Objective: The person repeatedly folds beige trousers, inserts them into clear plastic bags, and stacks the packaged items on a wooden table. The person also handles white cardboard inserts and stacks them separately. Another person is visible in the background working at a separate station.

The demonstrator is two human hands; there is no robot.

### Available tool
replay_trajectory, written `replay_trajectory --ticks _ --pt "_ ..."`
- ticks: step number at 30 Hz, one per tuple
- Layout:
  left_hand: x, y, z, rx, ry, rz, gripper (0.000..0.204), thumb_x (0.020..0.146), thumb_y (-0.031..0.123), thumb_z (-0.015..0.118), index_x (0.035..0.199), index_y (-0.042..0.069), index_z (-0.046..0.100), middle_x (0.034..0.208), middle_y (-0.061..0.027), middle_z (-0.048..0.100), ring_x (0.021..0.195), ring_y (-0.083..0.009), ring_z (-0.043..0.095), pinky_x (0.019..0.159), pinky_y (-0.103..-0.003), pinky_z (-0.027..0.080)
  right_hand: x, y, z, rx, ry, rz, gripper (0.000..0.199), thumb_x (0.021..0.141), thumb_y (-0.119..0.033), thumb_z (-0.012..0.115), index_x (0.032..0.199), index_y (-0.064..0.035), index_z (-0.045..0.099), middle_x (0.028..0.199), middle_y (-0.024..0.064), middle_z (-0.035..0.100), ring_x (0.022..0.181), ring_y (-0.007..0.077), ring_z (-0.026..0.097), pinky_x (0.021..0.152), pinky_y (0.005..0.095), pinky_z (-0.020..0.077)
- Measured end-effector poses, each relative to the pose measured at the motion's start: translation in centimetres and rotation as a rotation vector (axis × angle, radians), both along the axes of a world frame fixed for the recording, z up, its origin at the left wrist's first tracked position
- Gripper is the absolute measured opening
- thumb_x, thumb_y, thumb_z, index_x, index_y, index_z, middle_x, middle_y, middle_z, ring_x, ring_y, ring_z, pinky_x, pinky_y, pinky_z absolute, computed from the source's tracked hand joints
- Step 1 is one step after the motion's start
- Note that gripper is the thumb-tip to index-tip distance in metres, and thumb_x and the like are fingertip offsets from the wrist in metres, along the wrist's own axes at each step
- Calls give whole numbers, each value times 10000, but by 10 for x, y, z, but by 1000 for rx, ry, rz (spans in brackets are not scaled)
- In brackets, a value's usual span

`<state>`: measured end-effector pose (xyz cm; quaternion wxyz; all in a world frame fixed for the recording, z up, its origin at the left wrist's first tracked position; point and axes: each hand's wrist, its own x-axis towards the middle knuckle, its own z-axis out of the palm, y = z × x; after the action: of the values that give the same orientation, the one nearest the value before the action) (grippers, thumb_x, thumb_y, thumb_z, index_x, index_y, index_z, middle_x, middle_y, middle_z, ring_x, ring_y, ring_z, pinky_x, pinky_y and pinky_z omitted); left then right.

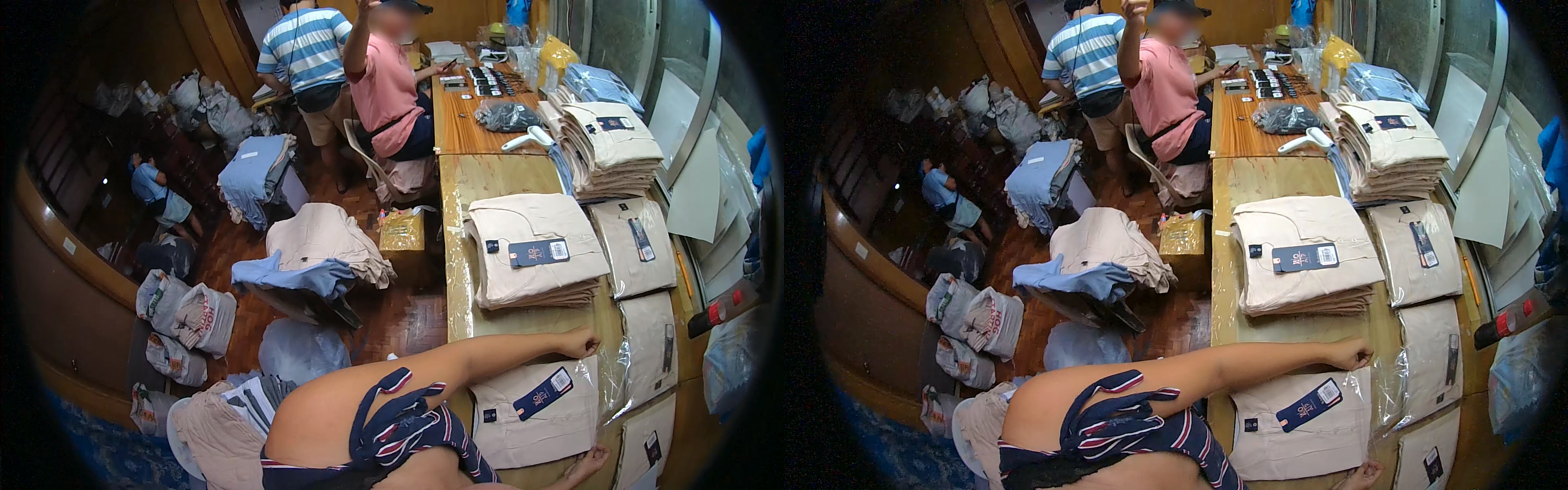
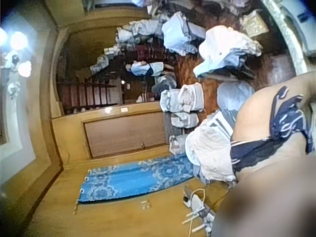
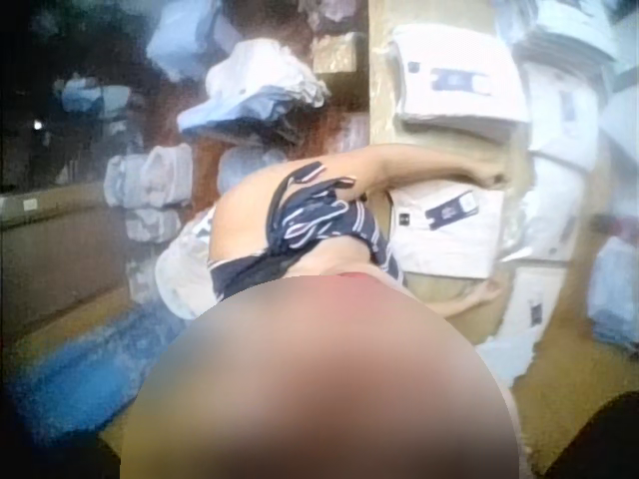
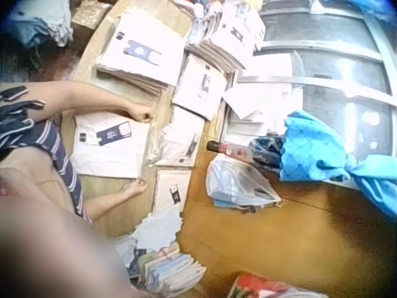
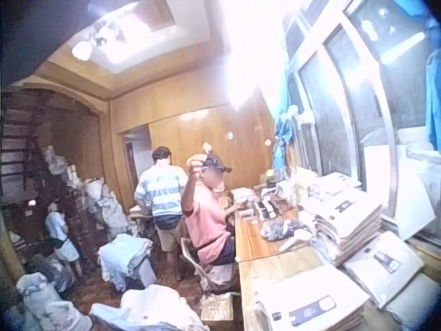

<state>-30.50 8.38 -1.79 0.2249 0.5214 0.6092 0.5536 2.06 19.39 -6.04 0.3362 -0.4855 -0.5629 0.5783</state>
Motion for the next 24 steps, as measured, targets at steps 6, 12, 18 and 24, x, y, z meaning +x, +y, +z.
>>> replay_trajectory --ticks 6,12,18,24 --pt "3 -7 17 -117 -16 -37 75 538 -28 502 565 39 483 528 -67 483 513 -164 457 454 -301 352 19 7 -19 52 17 74 144 821 7 394 901 -112 391 877 33 483 748 120 476 585 238 404" --pt "2 -3 13 -134 23 -57 89 522 -27 504 566 48 484 524 -66 488 512 -178 465 459 -303 352 18 -1 -8 -2 20 -22 146 833 -13 397 951 -98 396 958 98 482 846 185 486 631 292 424" --pt "2 -4 12 -123 66 -39 93 517 -20 507 570 51 481 525 -69 488 509 -196 468 459 -317 349 -4 -14 18 134 14 -61 189 835 -92 472 1020 -97 436 1043 108 493 895 180 486 640 270 428" --pt "1 1 14 -157 33 -100 113 507 -25 506 583 53 479 538 -73 491 528 -204 477 470 -321 351 7 -1 6 183 -28 -37 159 823 -149 510 964 -75 500 992 44 560 881 133 514 653 241 434"
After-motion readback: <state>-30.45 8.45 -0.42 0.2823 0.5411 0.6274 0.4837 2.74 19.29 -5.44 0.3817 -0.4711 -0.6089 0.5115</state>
